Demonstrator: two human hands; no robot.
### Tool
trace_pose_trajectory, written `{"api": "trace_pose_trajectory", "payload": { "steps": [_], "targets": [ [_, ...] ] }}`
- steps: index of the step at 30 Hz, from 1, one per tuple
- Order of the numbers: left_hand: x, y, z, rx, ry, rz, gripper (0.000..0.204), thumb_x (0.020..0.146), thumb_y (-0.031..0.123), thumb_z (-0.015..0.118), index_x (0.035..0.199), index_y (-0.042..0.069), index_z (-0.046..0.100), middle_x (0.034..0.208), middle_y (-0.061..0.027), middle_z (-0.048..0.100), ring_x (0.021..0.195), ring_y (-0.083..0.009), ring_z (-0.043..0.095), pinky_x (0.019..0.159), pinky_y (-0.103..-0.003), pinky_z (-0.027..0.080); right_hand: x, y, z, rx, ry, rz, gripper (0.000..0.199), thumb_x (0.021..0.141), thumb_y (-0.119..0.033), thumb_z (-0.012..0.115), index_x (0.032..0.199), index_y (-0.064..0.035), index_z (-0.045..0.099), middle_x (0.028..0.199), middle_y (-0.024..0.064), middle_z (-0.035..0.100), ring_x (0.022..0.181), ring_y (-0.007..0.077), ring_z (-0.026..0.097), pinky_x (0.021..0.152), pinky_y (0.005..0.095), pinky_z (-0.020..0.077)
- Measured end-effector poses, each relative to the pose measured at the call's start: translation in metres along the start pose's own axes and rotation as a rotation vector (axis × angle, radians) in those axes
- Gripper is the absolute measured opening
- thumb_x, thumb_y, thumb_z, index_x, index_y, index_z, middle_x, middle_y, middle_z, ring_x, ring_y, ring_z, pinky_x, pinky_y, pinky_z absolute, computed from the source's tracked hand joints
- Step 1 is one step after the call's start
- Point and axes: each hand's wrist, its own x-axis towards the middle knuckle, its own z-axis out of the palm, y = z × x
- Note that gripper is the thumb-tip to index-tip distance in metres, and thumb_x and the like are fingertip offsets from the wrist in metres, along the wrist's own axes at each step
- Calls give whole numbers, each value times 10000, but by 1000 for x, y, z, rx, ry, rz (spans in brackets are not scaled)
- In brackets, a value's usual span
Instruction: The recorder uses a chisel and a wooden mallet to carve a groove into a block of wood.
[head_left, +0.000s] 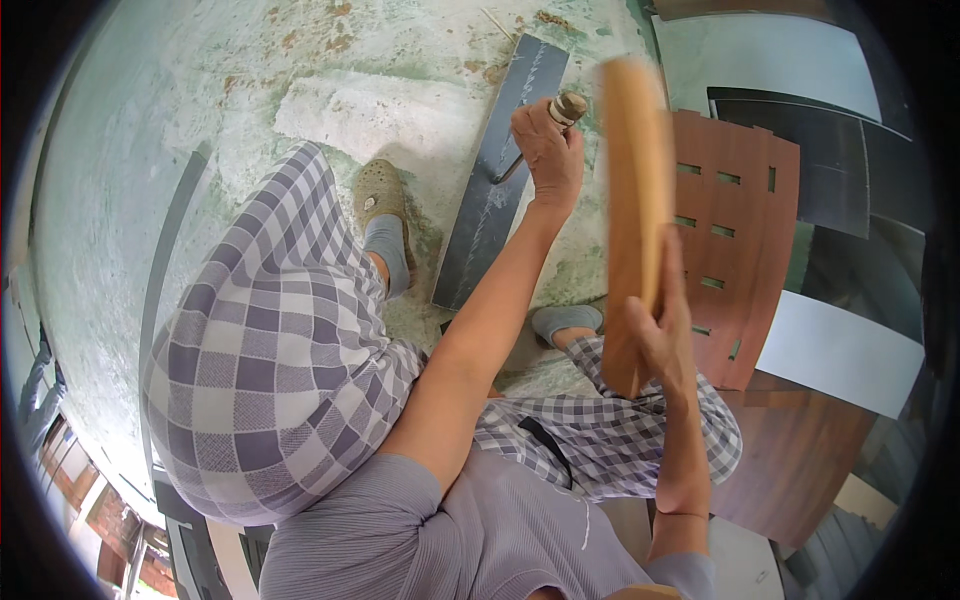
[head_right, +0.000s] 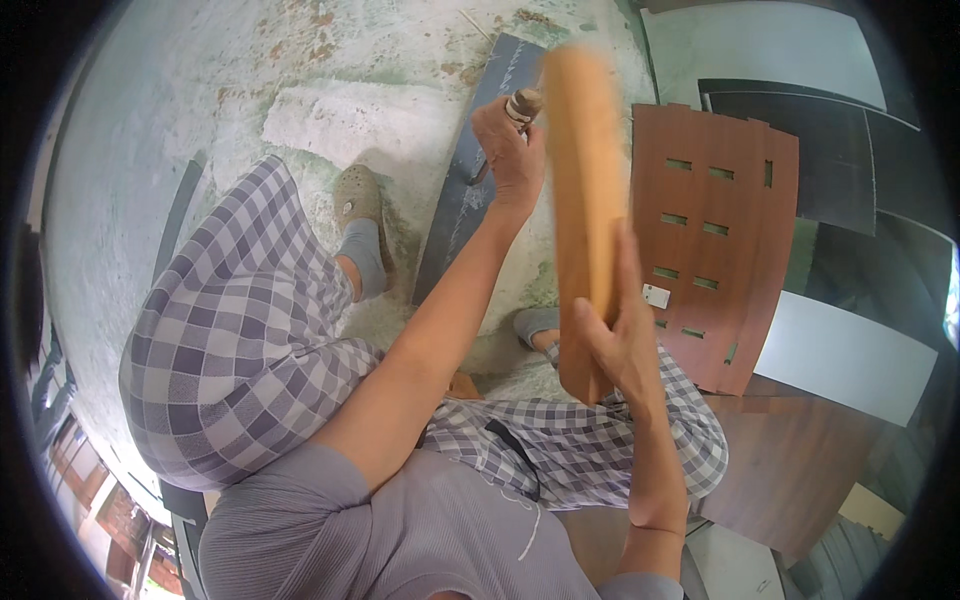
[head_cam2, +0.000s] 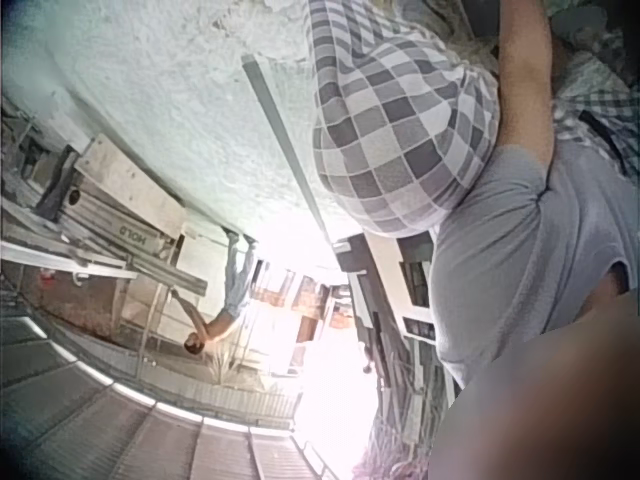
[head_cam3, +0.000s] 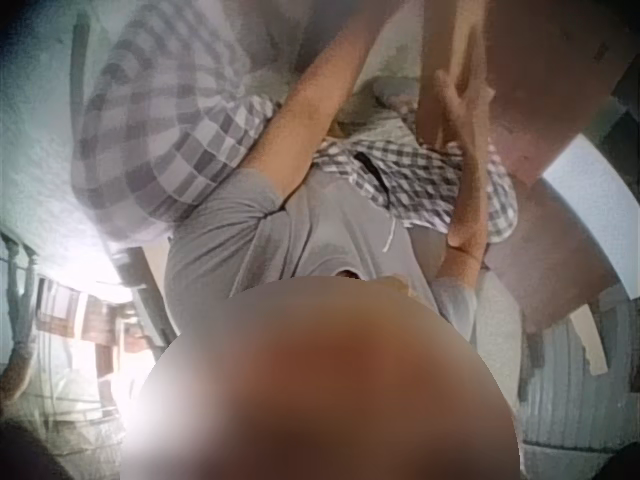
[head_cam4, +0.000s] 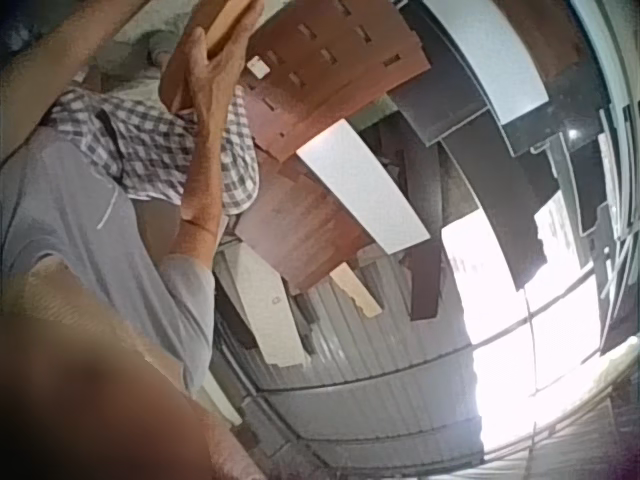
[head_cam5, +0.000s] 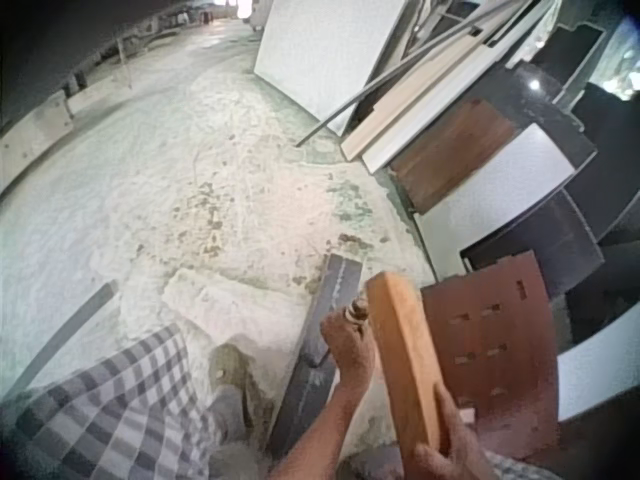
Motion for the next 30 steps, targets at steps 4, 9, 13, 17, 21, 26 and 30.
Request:
{"api": "trace_pose_trajectory", "payload": {
  "steps": [4,9,13,17,21,26,30],
  "targets": [
    [1,-3,5,7,24,13,504,684,-57,675,1116,63,445,1024,-147,438,997,-334,437,871,-435,363,-3,3,3,-241,-202,126,807,768,-231,574,1490,-114,234,1428,219,396,1279,345,442,1051,410,360],
    [5,0,-4,-125,-24,-56,463,702,-60,661,1103,49,456,1011,-146,469,974,-352,465,862,-447,371,0,3,2,-147,-166,129,781,774,-200,567,1484,-131,249,1450,207,371,1284,358,435,1047,420,372],
    [12,1,-12,-418,-174,-205,441,708,-68,643,1097,26,457,1014,-157,500,956,-378,487,856,-465,376,-1,7,1,-136,-155,147,775,777,-198,566,1484,-143,252,1452,215,364,1288,354,433,1052,415,369],
    [20,-9,-18,-214,-149,-92,443,701,-57,657,1090,12,457,1031,-170,499,986,-386,479,873,-476,373,-1,3,1,-124,-187,197,790,773,-206,575,1488,-156,241,1454,217,360,1296,355,423,1056,423,363],
    [20,-13,-21,-20,43,-123,475,692,-40,681,1098,10,439,1033,-186,487,999,-391,471,883,-473,372,-2,0,-2,-113,-176,131,820,757,-209,589,1489,-135,228,1451,210,361,1294,343,421,1060,426,354],
    [15,-9,-18,21,94,-83,511,680,-44,696,1107,15,424,1041,-191,477,990,-389,470,881,-468,373,-6,-5,-3,-54,-59,-63,841,746,-215,598,1483,-73,218,1436,201,367,1269,318,435,1046,416,364],
    [7,-9,-13,-14,-10,-137,425,749,65,675,1099,17,439,1046,-175,479,997,-362,474,888,-464,370,-3,-5,5,67,-72,-26,851,750,-230,628,1483,-72,225,1392,199,415,1240,317,457,1027,414,376]
  ]
}}
